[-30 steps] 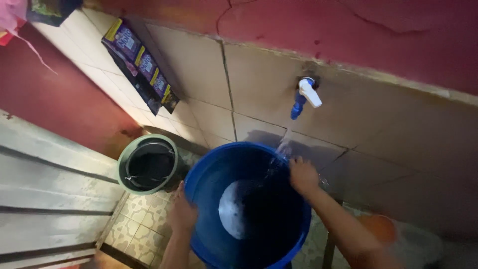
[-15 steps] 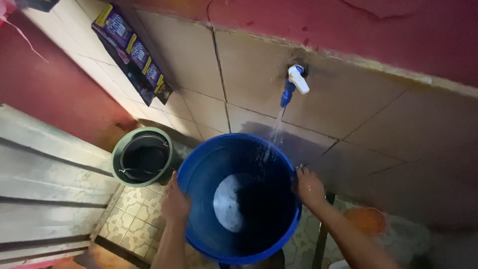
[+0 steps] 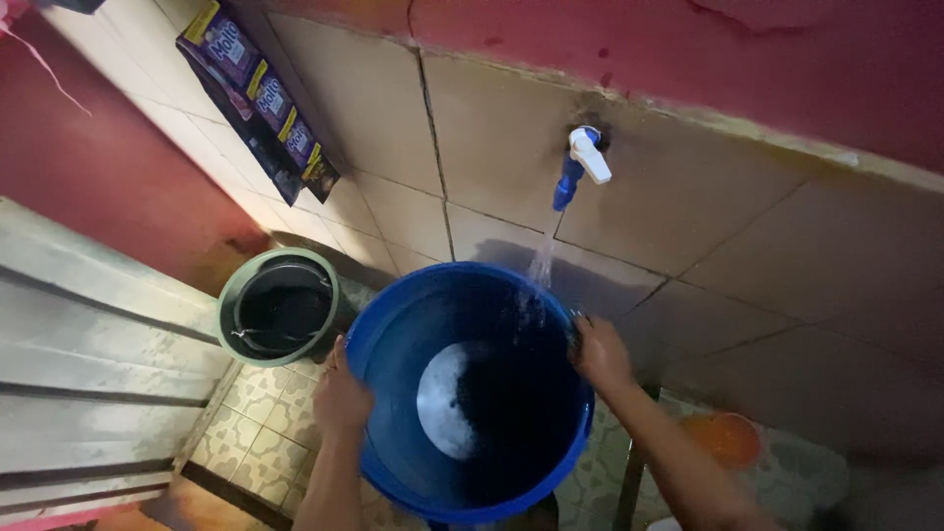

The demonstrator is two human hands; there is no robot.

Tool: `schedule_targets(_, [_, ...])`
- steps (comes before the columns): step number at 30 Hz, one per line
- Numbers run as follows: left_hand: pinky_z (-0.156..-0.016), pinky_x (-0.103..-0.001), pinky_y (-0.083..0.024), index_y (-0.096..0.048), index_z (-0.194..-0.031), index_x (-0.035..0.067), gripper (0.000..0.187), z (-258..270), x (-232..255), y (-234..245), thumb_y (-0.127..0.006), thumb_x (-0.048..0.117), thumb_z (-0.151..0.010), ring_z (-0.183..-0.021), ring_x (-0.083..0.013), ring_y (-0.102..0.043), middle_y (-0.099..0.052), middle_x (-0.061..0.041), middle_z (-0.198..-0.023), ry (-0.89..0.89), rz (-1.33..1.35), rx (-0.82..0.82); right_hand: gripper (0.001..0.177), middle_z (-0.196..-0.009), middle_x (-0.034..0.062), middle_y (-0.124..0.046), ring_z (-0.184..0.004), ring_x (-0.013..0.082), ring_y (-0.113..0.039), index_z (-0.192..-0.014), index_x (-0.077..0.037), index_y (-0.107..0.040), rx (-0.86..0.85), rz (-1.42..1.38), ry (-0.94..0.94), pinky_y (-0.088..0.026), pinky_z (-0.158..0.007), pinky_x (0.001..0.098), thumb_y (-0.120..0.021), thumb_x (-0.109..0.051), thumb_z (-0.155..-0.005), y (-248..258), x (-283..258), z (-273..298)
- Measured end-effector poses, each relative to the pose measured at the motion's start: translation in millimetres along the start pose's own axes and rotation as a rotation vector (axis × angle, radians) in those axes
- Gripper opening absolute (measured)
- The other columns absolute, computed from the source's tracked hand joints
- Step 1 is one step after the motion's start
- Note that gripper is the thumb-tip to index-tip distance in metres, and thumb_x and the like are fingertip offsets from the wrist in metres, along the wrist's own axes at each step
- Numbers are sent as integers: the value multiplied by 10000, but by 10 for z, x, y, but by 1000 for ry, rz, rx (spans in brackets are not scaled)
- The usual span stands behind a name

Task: Washing a blue plastic bucket under a water tap in a bathroom setting.

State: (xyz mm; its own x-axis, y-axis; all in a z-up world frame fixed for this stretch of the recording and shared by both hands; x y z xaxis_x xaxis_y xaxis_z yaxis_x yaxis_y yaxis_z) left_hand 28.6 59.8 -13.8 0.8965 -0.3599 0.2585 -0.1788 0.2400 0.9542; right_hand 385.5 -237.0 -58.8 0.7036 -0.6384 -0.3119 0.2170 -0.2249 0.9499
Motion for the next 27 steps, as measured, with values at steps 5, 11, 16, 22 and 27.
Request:
schedule_targets(5, [-983, -532, -525, -199, -1634, 217, 870, 21, 4, 12, -564, 126, -850, -1255, -409, -573, -431, -115, -1583, -30, 31, 49, 593, -1261, 204, -611, -1184, 393, -581, -1321, -37, -602, -10, 141, -4, -562, -907, 479, -795, -179, -778, -206, 146, 143])
schedule_targets(11, [-998, -525, -514, -185, -1623, 224, 887, 77, 111, 181, -586, 150, -836, -1292, -391, -540, -420, -102, -1574, 17, 18, -31, 541, -1208, 235, -626, -1150, 407, -592, -1226, -6, -633, 29, 62, -11, -520, -979, 512, -793, -291, -794, 91, -587, -843])
schedule_targets(16, [-1025, -526, -508, -260, -1615, 198, 832, -26, -33, 5, -579, 131, -850, -1315, -390, -544, -473, -148, -1533, -59, 12, 119, 446, -1207, 217, -659, -1118, 402, -613, -1258, -94, -672, 204, 143, 176, -521, -908, 517, -658, -150, -816, -258, -506, -1097])
schedule_targets(22, [-911, -541, -542, -256, -1598, 196, 863, -12, 28, 102, -589, 117, -806, -1317, -430, -521, -405, -190, -1553, -107, 169, 126, 342, -1187, 171, -672, -1131, 373, -639, -1278, -131, -664, -149, 91, -21, -528, -993, 471, -616, -239, -957, 79, -264, -501])
schedule_targets(27, [-891, -529, -572, -185, -1622, 216, 832, 2, 49, 146, -520, 100, -869, -1310, -414, -533, -298, -112, -1652, 64, 187, -121, 610, -1356, 169, -575, -1224, 368, -577, -1288, -121, -629, -94, 156, -59, -513, -1004, 479, -841, -349, -764, -9, -460, -879])
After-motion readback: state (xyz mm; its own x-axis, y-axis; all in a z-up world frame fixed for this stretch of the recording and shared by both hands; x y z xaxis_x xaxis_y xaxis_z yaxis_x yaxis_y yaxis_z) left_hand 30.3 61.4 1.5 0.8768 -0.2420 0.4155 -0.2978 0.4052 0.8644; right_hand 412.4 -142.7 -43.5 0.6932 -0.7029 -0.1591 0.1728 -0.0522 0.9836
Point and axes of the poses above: each hand's wrist, its own z-axis away from the middle knuckle, its own y-axis out of the back of the hand, x = y × z, the point moved 7 cm from there along -z, towards the middle knuckle
